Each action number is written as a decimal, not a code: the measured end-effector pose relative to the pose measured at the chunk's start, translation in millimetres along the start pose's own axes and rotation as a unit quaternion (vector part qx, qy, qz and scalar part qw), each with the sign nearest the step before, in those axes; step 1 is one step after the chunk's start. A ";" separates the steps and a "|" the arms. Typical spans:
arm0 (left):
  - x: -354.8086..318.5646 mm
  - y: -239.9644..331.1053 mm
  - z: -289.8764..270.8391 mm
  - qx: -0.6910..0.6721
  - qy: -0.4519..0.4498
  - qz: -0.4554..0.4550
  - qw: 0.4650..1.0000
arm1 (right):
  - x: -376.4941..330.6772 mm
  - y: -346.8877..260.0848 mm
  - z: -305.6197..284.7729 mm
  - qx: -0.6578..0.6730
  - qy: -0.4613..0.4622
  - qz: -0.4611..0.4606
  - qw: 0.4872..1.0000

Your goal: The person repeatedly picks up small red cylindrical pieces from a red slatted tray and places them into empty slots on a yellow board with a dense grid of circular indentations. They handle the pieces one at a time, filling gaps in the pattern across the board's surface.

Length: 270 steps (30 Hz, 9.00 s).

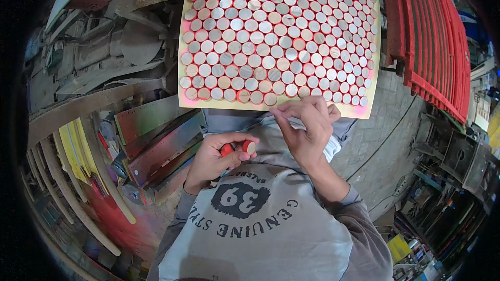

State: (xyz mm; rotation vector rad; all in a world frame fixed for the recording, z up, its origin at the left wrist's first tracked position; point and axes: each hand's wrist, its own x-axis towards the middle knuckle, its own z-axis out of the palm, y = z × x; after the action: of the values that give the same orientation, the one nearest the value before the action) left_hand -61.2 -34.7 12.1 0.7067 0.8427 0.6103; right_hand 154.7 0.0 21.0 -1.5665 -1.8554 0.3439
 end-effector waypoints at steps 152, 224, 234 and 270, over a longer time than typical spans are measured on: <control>16.6 18.3 37.3 0.020 0.015 0.220 0.975 | -25.9 36.7 -20.2 0.026 0.113 0.093 0.989; 79.0 40.1 133.7 -0.151 -0.133 0.054 0.978 | 66.7 42.8 -161.2 0.043 -0.201 -0.358 0.911; 66.6 14.6 89.6 -0.267 -0.072 0.062 0.959 | 67.5 13.2 -111.4 0.130 -0.158 -0.358 0.911; 65.9 48.7 91.6 0.007 -0.003 0.220 0.975 | 42.5 21.6 -143.6 0.279 -0.129 -0.154 0.939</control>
State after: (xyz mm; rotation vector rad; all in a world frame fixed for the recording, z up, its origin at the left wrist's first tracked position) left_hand 39.4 14.7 62.6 0.9180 0.6869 0.9989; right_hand 261.1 14.0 127.7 -0.8646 -1.9301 0.8755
